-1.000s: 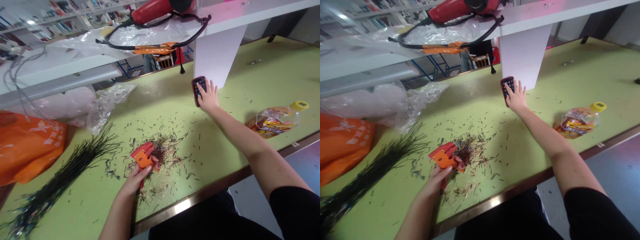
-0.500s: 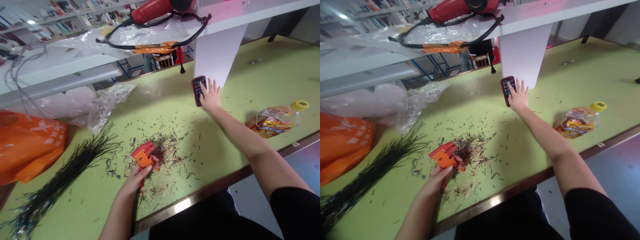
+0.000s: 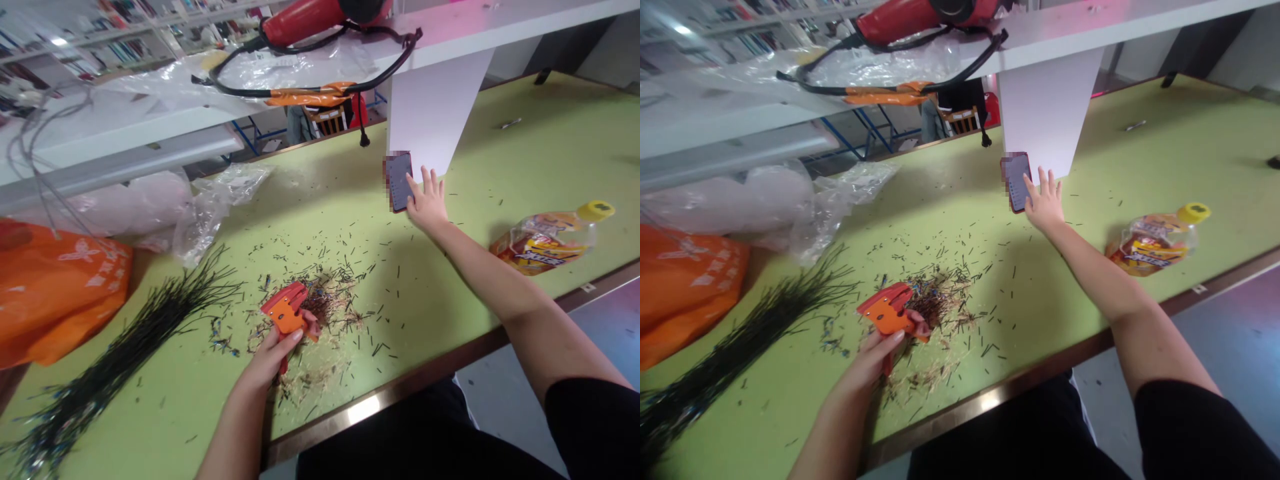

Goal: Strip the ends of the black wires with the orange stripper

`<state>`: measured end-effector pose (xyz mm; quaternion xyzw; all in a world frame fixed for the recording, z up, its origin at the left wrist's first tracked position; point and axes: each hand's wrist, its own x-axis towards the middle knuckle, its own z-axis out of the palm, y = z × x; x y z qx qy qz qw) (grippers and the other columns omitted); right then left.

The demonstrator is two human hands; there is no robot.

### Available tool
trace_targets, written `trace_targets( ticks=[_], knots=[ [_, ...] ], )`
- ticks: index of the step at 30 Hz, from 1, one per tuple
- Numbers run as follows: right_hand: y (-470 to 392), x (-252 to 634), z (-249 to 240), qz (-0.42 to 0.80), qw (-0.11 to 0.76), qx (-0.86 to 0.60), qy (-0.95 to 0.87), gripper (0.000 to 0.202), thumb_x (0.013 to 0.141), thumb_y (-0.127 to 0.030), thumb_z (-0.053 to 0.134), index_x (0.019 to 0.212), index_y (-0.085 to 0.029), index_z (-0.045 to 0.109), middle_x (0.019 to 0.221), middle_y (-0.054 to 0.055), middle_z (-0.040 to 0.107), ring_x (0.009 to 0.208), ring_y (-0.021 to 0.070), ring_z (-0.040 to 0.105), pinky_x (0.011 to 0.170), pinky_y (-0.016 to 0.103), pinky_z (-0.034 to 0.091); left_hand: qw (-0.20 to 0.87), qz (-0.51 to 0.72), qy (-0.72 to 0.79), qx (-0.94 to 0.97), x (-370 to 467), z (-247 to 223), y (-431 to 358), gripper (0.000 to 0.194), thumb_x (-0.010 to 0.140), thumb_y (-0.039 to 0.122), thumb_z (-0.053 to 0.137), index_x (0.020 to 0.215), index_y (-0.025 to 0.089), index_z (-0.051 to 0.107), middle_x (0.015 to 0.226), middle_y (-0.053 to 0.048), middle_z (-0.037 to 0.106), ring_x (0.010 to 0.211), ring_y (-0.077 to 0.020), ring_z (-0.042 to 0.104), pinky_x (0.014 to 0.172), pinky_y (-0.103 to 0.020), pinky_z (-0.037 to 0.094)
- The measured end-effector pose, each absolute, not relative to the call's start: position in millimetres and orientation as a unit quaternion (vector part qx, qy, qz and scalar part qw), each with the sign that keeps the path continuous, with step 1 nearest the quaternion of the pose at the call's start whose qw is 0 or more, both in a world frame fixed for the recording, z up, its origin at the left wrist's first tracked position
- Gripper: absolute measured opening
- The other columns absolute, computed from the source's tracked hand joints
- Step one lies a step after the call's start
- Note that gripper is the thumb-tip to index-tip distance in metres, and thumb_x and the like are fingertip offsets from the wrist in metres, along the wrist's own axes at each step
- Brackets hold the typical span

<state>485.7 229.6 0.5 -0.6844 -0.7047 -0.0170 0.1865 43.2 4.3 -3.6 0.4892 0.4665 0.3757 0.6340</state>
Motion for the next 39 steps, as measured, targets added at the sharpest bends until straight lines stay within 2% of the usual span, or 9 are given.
trace_targets(
  ticks=[5,11,21,26,32,39],
  knots=[
    [218,491,-18,0.01,0.153,-0.675,-0.722,0.075,0.104,-0.035,0.045,0.176,-0.026,0.026,0.185,0.008,0.006,0.168,0.0487,-0.002,0.13,0.075,0.0,0.635,0.386,0.47,0.477,41,-9,4,0.045,0.082,0.053,0.084,0.109,0.017,0.075,0.091,-0.009,0.072,0.091,-0.0284,0.069,0.092,-0.042,0.056],
    [222,490,-22,0.011,0.134,-0.675,-0.726,0.076,0.103,-0.034,0.048,0.175,-0.027,0.027,0.185,0.007,0.007,0.167,0.0513,-0.002,0.129,0.076,-0.002,0.638,0.38,0.463,0.484,37,-12,3,0.043,0.086,0.054,0.081,0.112,0.019,0.073,0.092,-0.008,0.072,0.096,-0.0301,0.069,0.093,-0.043,0.055],
    [245,486,-3,-0.009,0.179,-0.675,-0.716,0.082,0.104,-0.032,0.047,0.177,-0.032,0.009,0.185,0.005,0.009,0.167,0.0512,-0.003,0.129,0.08,0.001,0.64,0.386,0.465,0.475,39,-10,3,0.043,0.085,0.053,0.083,0.11,0.019,0.075,0.09,-0.008,0.071,0.095,-0.0301,0.069,0.092,-0.043,0.056],
    [224,484,-8,-0.001,0.152,-0.679,-0.718,0.083,0.105,-0.035,0.044,0.178,-0.027,0.004,0.186,0.007,0.005,0.167,0.0503,-0.004,0.131,0.077,0.002,0.639,0.387,0.468,0.473,39,-9,3,0.043,0.084,0.052,0.084,0.11,0.019,0.076,0.092,-0.008,0.072,0.094,-0.0289,0.069,0.092,-0.041,0.057],
    [198,480,-14,0.02,0.062,-0.679,-0.731,0.078,0.105,-0.034,0.04,0.177,-0.018,0.016,0.185,0.011,0.002,0.167,0.052,-0.001,0.13,0.077,0.003,0.645,0.374,0.478,0.465,39,-6,4,0.047,0.079,0.053,0.087,0.108,0.018,0.076,0.091,-0.008,0.072,0.095,-0.0302,0.069,0.09,-0.041,0.057],
    [195,475,-8,0.025,0.063,-0.682,-0.728,0.074,0.106,-0.034,0.037,0.175,-0.013,0.023,0.185,0.016,0.004,0.167,0.0527,0.0,0.13,0.076,0.005,0.643,0.371,0.467,0.48,36,-8,4,0.043,0.084,0.053,0.084,0.11,0.02,0.075,0.094,-0.008,0.072,0.096,-0.0301,0.068,0.092,-0.042,0.056]
  ],
)
